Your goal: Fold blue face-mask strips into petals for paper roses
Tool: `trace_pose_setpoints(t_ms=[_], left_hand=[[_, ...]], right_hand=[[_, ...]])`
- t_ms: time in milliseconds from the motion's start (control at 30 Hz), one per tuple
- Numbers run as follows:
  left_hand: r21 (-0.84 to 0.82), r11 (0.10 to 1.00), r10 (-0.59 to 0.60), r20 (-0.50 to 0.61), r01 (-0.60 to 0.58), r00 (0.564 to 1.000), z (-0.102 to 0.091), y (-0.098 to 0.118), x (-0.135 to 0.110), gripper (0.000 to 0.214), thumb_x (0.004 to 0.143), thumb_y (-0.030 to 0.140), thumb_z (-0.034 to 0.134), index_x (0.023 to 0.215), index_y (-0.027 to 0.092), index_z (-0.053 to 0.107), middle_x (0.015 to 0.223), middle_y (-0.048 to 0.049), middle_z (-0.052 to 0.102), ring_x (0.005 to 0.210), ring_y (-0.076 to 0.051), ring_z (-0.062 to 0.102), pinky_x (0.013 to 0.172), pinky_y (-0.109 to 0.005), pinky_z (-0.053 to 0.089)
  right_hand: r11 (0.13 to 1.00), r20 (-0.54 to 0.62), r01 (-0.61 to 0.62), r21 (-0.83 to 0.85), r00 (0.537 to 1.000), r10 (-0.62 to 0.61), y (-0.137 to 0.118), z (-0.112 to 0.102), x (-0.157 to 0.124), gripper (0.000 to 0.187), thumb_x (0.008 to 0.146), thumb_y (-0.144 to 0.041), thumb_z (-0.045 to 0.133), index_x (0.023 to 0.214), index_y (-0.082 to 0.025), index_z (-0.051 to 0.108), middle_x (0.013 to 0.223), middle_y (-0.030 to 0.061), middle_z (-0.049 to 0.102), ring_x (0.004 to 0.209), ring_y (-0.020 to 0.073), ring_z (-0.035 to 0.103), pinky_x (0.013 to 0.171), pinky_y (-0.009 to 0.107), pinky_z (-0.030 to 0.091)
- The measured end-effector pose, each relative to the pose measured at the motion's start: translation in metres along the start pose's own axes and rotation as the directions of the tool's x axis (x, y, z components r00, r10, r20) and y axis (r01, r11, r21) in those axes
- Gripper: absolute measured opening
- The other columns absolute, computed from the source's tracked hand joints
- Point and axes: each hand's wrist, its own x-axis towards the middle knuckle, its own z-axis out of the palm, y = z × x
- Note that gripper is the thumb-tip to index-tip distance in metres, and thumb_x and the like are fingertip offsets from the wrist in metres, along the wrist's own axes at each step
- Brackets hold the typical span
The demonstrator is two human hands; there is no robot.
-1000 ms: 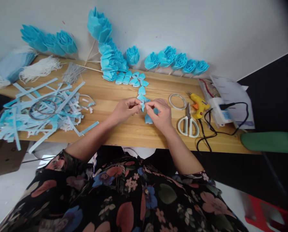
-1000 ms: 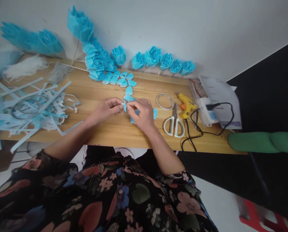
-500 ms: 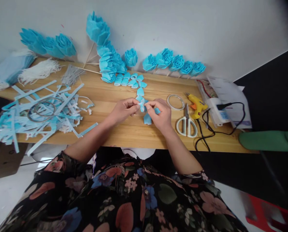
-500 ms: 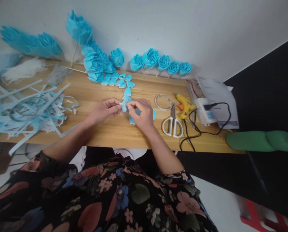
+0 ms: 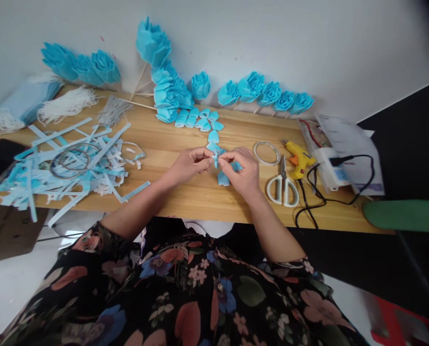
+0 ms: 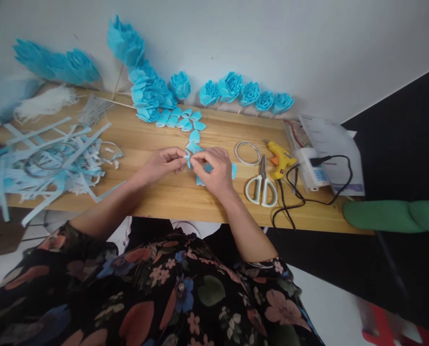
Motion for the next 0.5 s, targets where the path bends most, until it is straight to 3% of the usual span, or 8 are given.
trace_pose_setpoints(t_ms=[200,500], left_hand=[[-0.006,1.000,-0.024,-0.007,0.024,1.000,-0.0001,0.0003,0.0007,0.013,0.079,0.025,0.074,0.082,0.016,0.065,0.064,0.0032,0.059,0.055,-0.006,0.049,0.055,-0.019,0.042],[-0.062,0.998,-0.026,-0.075,0.021,0.997,-0.0001,0.0023,0.0006,0.012,0.080,0.025,0.072,0.078,0.016,0.064,0.060,0.0039,0.058,0.052,-0.006,0.048,0.054,-0.019,0.041]], right_hand=[[1.000,-0.017,-0.005,-0.023,1.000,0.005,-0.0005,0.0016,-0.0001,0.014,0.090,-0.023,0.060,0.076,-0.024,0.064,0.069,-0.0018,0.066,0.071,0.0169,0.061,0.079,0.036,0.044],[0.990,-0.077,-0.143,0.000,0.987,0.143,-0.0010,-0.0007,0.0004,0.011,0.088,-0.022,0.057,0.077,-0.023,0.061,0.075,-0.0007,0.069,0.074,0.0168,0.061,0.078,0.035,0.046]])
